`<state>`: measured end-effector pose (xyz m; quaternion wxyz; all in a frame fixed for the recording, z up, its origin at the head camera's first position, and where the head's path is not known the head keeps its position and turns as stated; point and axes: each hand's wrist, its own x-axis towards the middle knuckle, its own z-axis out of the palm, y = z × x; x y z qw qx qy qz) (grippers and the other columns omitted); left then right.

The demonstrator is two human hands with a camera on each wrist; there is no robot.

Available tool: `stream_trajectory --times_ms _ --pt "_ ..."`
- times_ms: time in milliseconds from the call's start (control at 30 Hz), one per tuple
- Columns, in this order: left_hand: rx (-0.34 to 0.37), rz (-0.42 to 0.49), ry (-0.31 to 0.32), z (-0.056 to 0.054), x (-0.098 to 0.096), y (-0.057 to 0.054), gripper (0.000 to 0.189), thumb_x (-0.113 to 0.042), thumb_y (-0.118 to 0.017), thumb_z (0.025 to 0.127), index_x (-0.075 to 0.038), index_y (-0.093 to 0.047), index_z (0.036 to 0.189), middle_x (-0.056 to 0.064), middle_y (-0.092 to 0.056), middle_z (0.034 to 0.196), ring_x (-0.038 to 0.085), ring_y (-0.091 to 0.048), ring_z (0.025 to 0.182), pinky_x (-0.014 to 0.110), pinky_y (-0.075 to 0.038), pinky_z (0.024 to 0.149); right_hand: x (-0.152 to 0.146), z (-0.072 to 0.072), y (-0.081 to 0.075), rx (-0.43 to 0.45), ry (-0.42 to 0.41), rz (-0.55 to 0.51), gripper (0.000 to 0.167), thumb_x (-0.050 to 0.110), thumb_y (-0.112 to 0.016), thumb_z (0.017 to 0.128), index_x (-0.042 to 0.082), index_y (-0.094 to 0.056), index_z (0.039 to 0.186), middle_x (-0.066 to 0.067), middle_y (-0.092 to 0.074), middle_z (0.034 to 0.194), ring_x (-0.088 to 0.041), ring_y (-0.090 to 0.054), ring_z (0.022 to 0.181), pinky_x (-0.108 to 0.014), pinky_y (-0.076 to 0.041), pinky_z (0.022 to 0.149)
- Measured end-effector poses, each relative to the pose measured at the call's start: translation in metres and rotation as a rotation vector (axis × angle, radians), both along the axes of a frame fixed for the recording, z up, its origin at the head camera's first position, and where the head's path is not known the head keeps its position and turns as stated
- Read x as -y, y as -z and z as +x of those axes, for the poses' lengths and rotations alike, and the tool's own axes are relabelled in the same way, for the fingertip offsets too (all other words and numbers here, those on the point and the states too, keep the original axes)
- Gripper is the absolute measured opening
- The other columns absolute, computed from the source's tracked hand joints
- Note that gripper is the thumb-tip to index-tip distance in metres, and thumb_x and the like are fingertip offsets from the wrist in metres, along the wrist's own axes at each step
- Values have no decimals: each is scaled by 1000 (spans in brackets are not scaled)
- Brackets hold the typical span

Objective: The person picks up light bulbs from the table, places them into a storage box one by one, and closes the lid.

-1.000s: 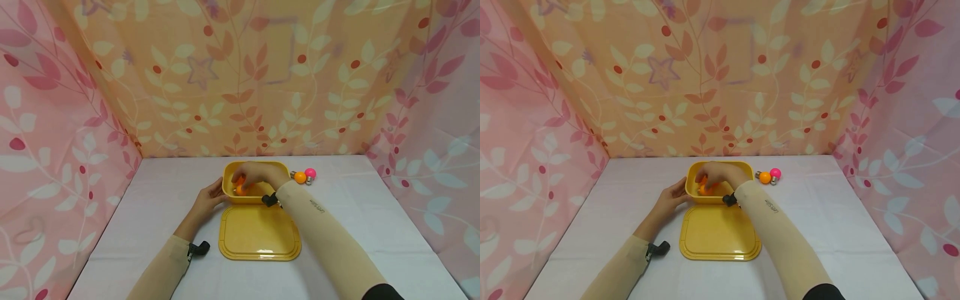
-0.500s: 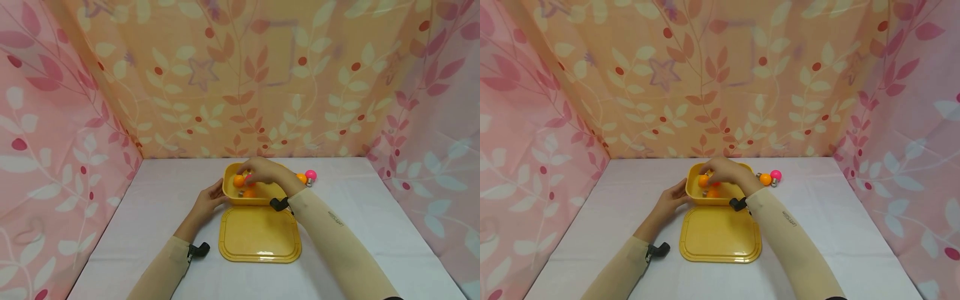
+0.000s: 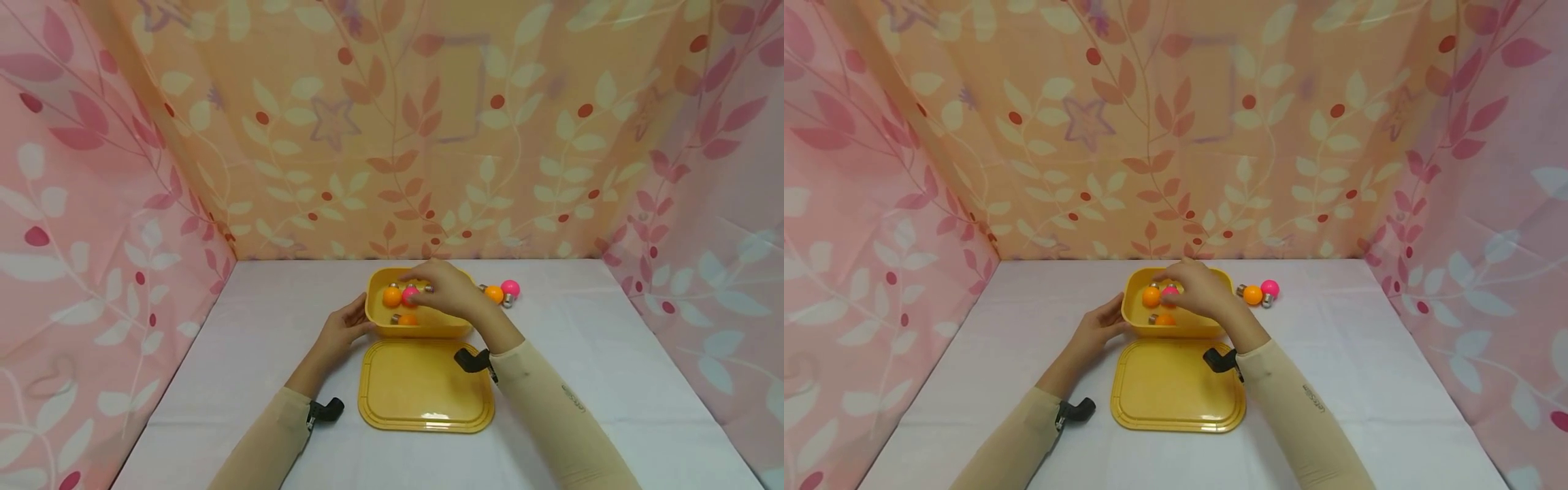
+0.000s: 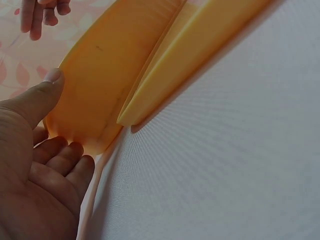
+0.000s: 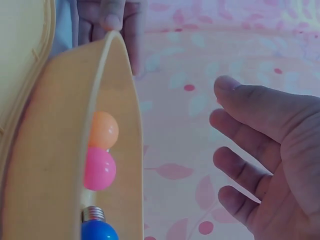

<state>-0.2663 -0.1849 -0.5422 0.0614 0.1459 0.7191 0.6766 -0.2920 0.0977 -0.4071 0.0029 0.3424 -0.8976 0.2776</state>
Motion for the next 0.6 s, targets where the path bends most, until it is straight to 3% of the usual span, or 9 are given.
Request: stream_trajectory --times_ms 133,233,367,600 --pt "-4 -8 -5 0 0 1 82 -17 -79 91 -12 -35 160 6 -38 163 24 -45 146 21 -46 108 -4 12 4 -79 29 -40 41 37 -81 90 27 -72 129 11 -71 123 -17 -57 104 -38 -52 89" --pt "-9 -13 -9 -1 0 3 83 -17 -79 91 -12 -35 160 7 -38 163 24 -46 145 20 -47 107 -7 19 6 -116 23 -88 40 30 -82 89 23 -73 128 6 -73 123 -16 -57 103 -37 -52 88" --pt "-14 -9 -7 -2 -1 5 83 -17 -79 90 -11 -35 160 9 -39 163 25 -46 145 20 -47 107 -11 27 10 -130 5 -150 40 24 -82 89 18 -72 128 5 -73 125 -16 -59 110 -41 -54 95" --pt "-22 -8 -8 -1 0 4 84 -19 -79 90 -10 -34 160 9 -39 163 25 -45 146 21 -47 108 -19 37 14 -136 22 -210 39 27 -82 89 22 -73 127 8 -72 125 -19 -59 118 -47 -48 105"
